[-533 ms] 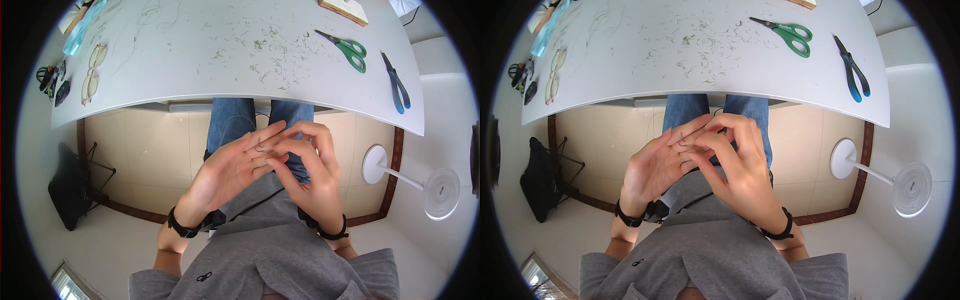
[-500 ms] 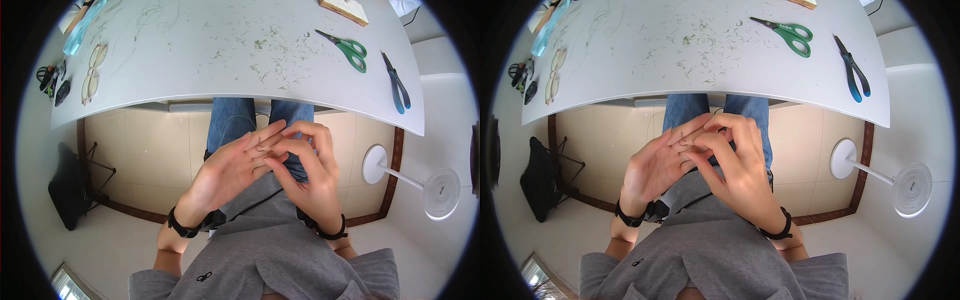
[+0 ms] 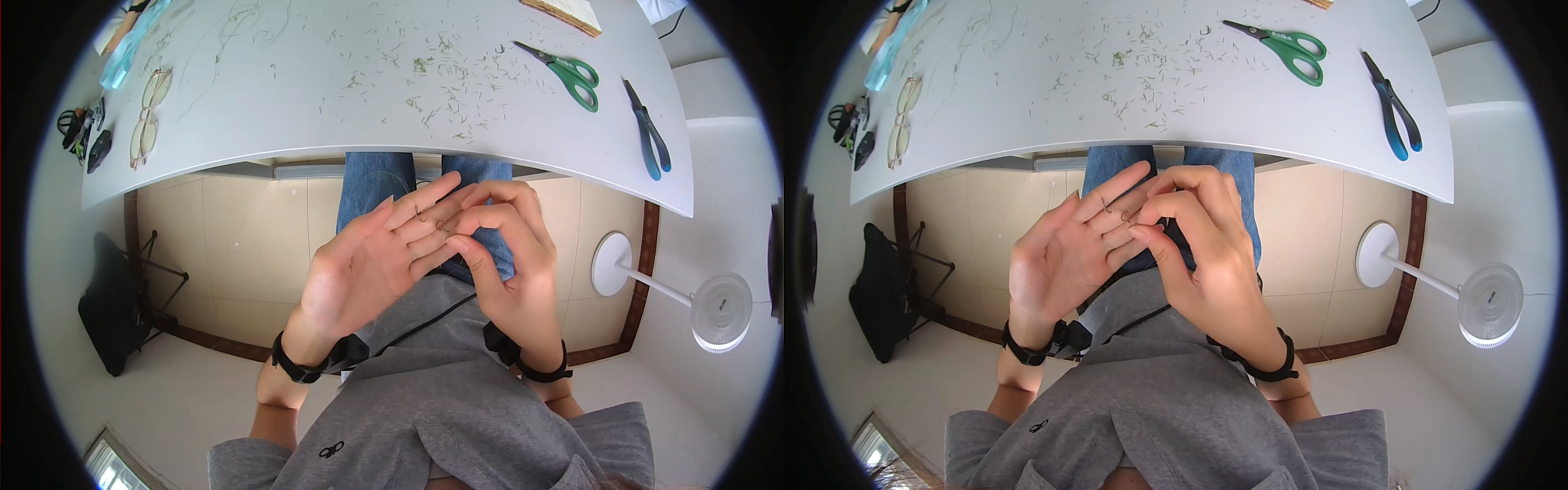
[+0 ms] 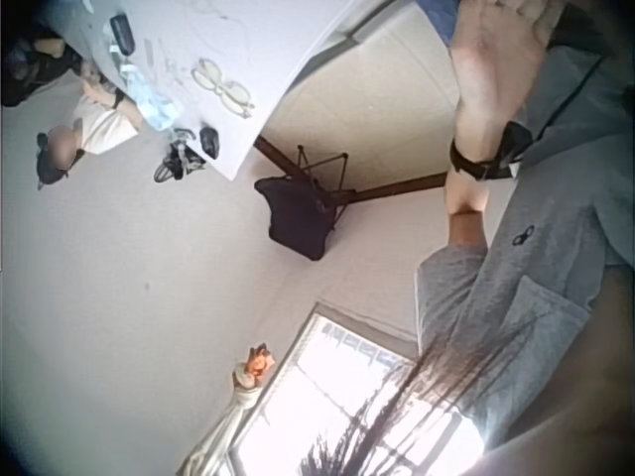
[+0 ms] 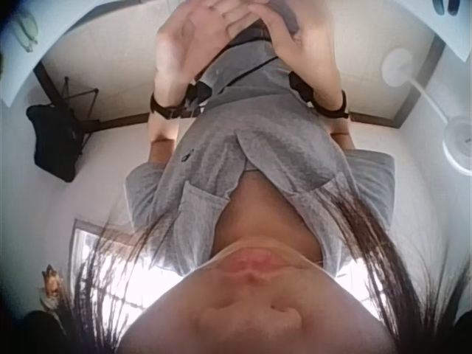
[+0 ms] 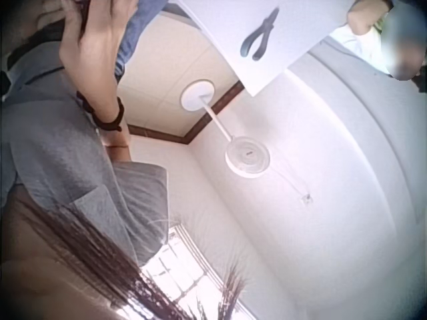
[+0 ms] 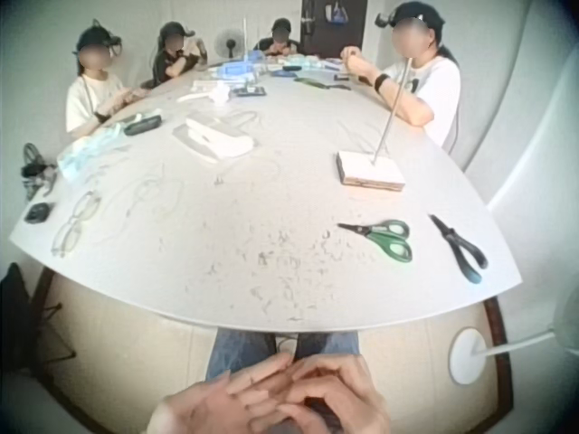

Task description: Assembling small components like beads and swivels onto a fishing line and using scissors to cut the line.

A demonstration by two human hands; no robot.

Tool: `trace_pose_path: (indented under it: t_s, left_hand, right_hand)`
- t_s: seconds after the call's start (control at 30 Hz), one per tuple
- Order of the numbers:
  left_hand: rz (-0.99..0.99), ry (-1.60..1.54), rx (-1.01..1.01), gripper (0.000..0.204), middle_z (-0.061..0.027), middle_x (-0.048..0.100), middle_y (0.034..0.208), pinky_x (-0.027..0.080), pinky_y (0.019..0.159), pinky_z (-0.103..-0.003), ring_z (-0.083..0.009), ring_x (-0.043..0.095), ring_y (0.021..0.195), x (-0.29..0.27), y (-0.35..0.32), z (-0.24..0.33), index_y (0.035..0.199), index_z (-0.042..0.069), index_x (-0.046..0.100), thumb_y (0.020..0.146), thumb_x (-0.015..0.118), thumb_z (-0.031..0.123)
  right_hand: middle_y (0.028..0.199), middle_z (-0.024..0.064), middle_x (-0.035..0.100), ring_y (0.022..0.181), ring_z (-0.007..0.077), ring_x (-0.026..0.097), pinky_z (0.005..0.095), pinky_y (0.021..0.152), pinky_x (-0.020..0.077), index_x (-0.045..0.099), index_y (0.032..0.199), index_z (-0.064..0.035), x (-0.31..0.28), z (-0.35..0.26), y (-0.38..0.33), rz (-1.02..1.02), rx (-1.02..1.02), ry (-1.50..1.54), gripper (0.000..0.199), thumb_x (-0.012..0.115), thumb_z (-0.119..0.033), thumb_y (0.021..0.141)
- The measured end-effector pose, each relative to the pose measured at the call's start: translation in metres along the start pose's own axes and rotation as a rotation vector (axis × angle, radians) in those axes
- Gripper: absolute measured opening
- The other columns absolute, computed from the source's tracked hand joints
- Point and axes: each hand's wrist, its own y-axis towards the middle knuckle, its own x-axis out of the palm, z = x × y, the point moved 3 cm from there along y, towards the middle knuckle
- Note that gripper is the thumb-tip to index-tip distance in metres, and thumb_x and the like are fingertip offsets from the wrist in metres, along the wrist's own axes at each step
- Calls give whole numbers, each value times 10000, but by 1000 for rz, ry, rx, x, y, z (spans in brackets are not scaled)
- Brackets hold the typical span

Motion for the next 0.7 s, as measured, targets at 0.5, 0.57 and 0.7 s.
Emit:
trace_pose_path:
  t_s: [0.5, 0.57, 0.7]
  left_hand:
    - [-68, -196, 183, 572, -208, 66, 1469, 159, 1087, -484, -300, 73, 1373, 5, -7, 14, 1421, 42, 51, 960, 212, 340]
    - [-110, -197, 250, 568, -196, 27, 1477, 148, 1084, -507, -289, 35, 1379, 10, -10, 19, 1427, 67, 20, 963, 202, 341]
    - [-108, -188, 376, 552, -163, -28, 1485, 119, 1079, -539, -275, -9, 1381, 18, -12, 31, 1430, 94, -11, 967, 185, 321]
  right_hand:
    - [870, 93, 576, 794, 138, 545, 266, 726, 439, 501, 924, 13, -15, 1, -1, -6, 232, 607, 98, 548, 48, 845]
    - [843, 105, 581, 776, 143, 553, 270, 727, 443, 476, 949, 12, -17, 0, -1, 4, 198, 683, 99, 519, 44, 865]
    - [810, 106, 585, 745, 146, 557, 275, 720, 445, 468, 946, 8, -17, 0, 2, 15, 204, 712, 83, 503, 37, 877]
